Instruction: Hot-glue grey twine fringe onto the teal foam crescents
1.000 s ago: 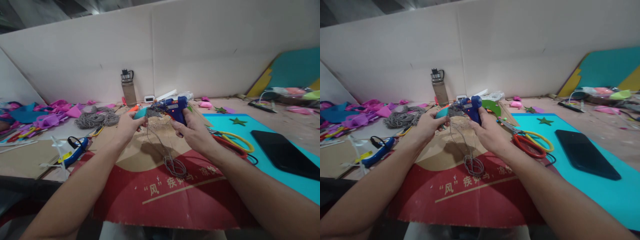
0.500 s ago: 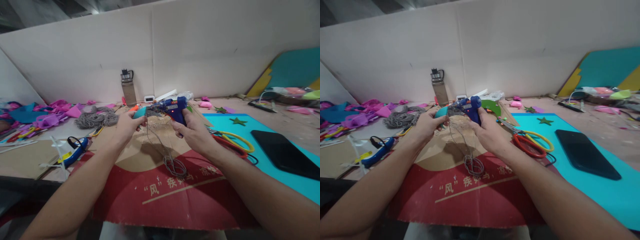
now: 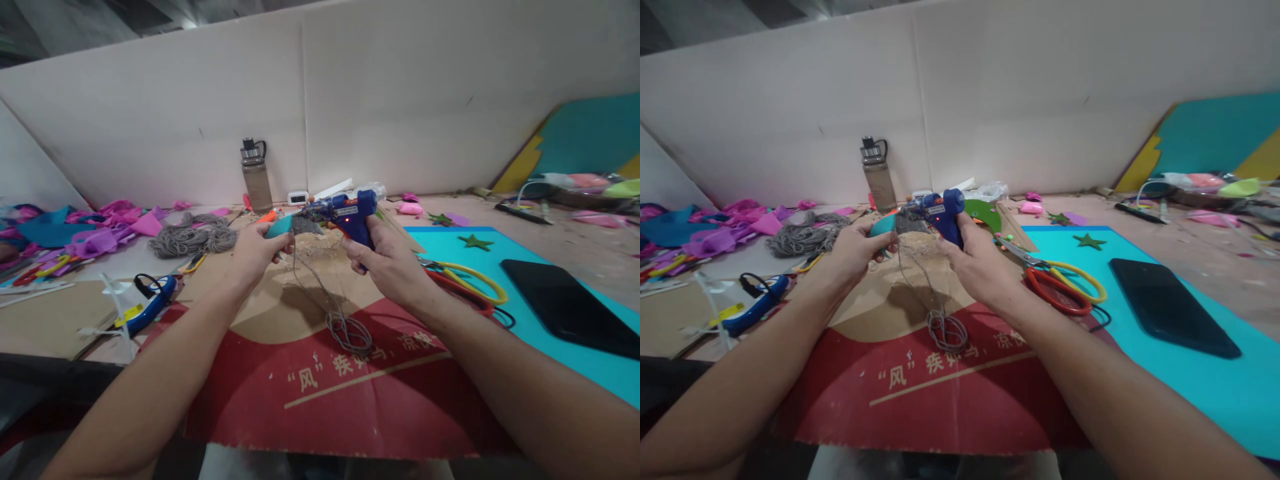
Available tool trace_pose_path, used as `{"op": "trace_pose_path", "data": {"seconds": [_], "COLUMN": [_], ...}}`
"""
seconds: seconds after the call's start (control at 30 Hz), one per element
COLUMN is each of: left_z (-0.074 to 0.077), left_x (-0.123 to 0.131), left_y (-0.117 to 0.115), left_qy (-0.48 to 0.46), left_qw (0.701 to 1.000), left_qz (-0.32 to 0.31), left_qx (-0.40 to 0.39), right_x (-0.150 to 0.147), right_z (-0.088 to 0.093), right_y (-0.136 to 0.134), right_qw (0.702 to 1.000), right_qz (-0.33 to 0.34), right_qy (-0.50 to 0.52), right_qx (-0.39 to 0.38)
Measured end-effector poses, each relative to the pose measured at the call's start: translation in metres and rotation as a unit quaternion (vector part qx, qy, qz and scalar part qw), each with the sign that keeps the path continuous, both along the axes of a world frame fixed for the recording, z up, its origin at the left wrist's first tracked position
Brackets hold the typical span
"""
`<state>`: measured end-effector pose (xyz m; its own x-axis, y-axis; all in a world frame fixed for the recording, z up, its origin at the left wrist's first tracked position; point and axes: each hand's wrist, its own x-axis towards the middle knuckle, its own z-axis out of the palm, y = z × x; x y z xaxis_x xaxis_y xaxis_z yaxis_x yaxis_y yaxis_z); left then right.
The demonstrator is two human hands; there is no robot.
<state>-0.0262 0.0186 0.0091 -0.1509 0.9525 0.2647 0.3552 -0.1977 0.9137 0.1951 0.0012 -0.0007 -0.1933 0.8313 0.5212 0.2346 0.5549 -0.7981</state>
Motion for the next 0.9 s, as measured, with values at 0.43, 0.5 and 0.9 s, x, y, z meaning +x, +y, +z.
{"op": "trace_pose_path", "data": {"seconds": [0.43, 0.5, 0.9], "left_z": [0.0017, 0.0019, 0.0033], "left_x": [0.0017, 0.0015, 0.0017], "left_y": [-0.0015, -0.0016, -0.0043], "left_qy": [0.008, 0.005, 0.011], "left_qw": [1.000, 1.000, 1.000], "left_qz": [0.005, 0.006, -0.001], "left_qx": [-0.010, -0.009, -0.007], "right_x": [0.0002, -0.0001, 0.0011], "right_z": [0.0005, 0.0003, 0.0004], "right_y": [-0.0005, -0.0005, -0.0003], "right_qw": [1.000, 1.000, 1.000], "right_qz": [0.008, 0.004, 0.006], "right_qy": [0.000, 0.004, 0.005], "right_qx": [-0.027, -0.019, -0.018]}}
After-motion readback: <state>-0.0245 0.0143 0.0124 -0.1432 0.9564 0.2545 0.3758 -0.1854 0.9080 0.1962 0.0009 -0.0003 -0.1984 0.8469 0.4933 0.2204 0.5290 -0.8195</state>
